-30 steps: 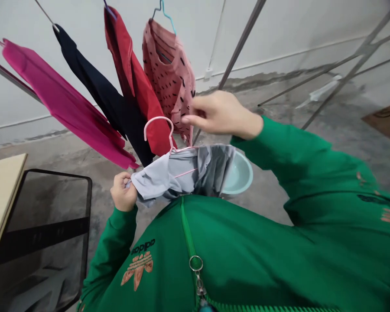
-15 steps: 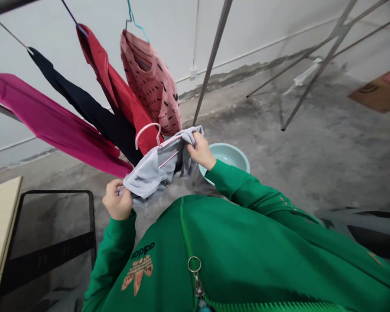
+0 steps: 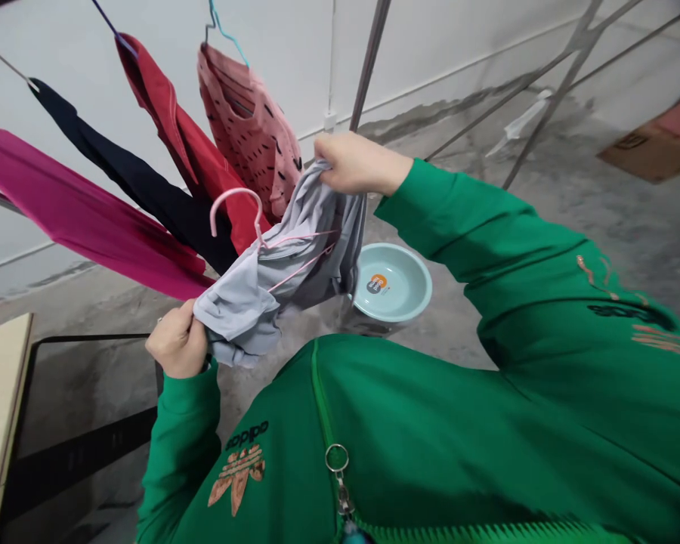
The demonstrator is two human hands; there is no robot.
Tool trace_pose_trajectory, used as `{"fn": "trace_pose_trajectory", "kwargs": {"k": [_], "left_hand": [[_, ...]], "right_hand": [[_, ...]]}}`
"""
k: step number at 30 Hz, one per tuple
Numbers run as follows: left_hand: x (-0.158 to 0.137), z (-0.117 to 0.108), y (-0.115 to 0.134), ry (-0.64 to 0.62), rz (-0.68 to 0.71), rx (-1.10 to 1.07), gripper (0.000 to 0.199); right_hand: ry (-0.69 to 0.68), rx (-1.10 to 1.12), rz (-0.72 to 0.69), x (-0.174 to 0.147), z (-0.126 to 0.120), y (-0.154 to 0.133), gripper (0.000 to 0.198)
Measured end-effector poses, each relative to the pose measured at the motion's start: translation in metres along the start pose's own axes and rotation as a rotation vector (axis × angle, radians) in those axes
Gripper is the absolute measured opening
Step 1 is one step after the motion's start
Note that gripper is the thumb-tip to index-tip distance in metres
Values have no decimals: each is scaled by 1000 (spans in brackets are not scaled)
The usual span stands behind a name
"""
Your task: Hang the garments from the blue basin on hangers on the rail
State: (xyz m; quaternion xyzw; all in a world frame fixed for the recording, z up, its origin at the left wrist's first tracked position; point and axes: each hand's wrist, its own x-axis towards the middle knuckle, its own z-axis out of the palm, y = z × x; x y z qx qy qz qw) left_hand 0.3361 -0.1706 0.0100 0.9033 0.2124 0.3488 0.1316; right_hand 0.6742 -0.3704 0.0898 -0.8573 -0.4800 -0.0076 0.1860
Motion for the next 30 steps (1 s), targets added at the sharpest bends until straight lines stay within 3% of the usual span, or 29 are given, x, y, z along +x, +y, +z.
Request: {"fn": "trace_pose_trajectory", "kwargs": {"k": [5, 12, 17, 22, 24, 28, 30], "left_hand": [[6, 1, 12, 123, 18, 61, 22], [7, 14, 22, 128, -4, 210, 25], [7, 14, 21, 141, -29, 295, 25], [6, 6, 11, 209, -46, 224, 26], [5, 5, 6, 230, -35, 187, 25], [2, 4, -2, 271, -25, 97, 26], [1, 4, -4, 315, -32, 72, 26]], "right_hand": [[-227, -50, -84, -2, -1, -16, 18], [-142, 109, -61, -12, 22, -41, 13], [-301, 350, -313, -61, 22, -66, 12], [-571, 690, -384, -106, 24, -66, 20], [-485, 713, -344, -106, 26, -52, 16], [19, 471, -174, -74, 34, -1, 19], [116, 334, -211, -55, 39, 22, 25]]}}
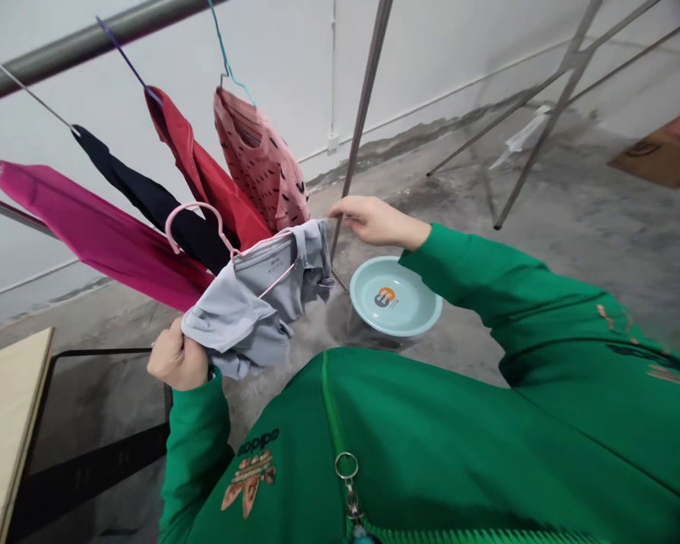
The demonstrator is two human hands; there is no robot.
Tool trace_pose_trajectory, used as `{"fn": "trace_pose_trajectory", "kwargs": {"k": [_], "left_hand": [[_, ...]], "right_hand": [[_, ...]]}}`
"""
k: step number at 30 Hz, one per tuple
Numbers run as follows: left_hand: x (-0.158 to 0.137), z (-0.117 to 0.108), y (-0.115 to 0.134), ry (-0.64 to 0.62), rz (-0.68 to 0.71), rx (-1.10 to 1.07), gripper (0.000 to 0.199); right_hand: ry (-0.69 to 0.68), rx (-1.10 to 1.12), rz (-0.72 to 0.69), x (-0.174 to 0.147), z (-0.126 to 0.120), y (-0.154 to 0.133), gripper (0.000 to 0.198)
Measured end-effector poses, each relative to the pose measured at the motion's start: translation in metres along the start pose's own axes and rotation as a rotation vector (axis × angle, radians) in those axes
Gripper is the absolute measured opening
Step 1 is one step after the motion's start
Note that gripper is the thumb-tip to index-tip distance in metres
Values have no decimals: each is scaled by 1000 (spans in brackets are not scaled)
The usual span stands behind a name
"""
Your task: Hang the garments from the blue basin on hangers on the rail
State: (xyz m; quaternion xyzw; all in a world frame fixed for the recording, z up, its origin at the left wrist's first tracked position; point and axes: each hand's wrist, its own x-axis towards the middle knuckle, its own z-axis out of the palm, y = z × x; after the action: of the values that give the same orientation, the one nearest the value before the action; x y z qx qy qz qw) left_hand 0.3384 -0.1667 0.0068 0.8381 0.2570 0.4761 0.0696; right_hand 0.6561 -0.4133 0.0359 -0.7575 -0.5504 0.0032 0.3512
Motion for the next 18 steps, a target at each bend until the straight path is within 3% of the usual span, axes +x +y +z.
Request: {"fn": "trace_pose_trajectory", "kwargs": {"k": [4, 7, 12, 15, 18], "left_hand": [[1, -5, -1, 74, -29, -33, 26], [2, -10, 0, 89, -32, -80, 25], [-1, -13, -1, 63, -23, -132, 19], [-3, -10, 1, 32, -56, -109, 21], [-3, -6, 7, -17, -46, -72, 25]], "right_hand": [[-67, -65, -171, 18, -2, 19, 25], [-115, -72, -128, 24, -7, 14, 22], [-437, 93, -106, 26, -7, 6, 39], [-410, 116, -136, 23, 4, -11, 41], [-352, -4, -169, 20, 15, -39, 28]]}}
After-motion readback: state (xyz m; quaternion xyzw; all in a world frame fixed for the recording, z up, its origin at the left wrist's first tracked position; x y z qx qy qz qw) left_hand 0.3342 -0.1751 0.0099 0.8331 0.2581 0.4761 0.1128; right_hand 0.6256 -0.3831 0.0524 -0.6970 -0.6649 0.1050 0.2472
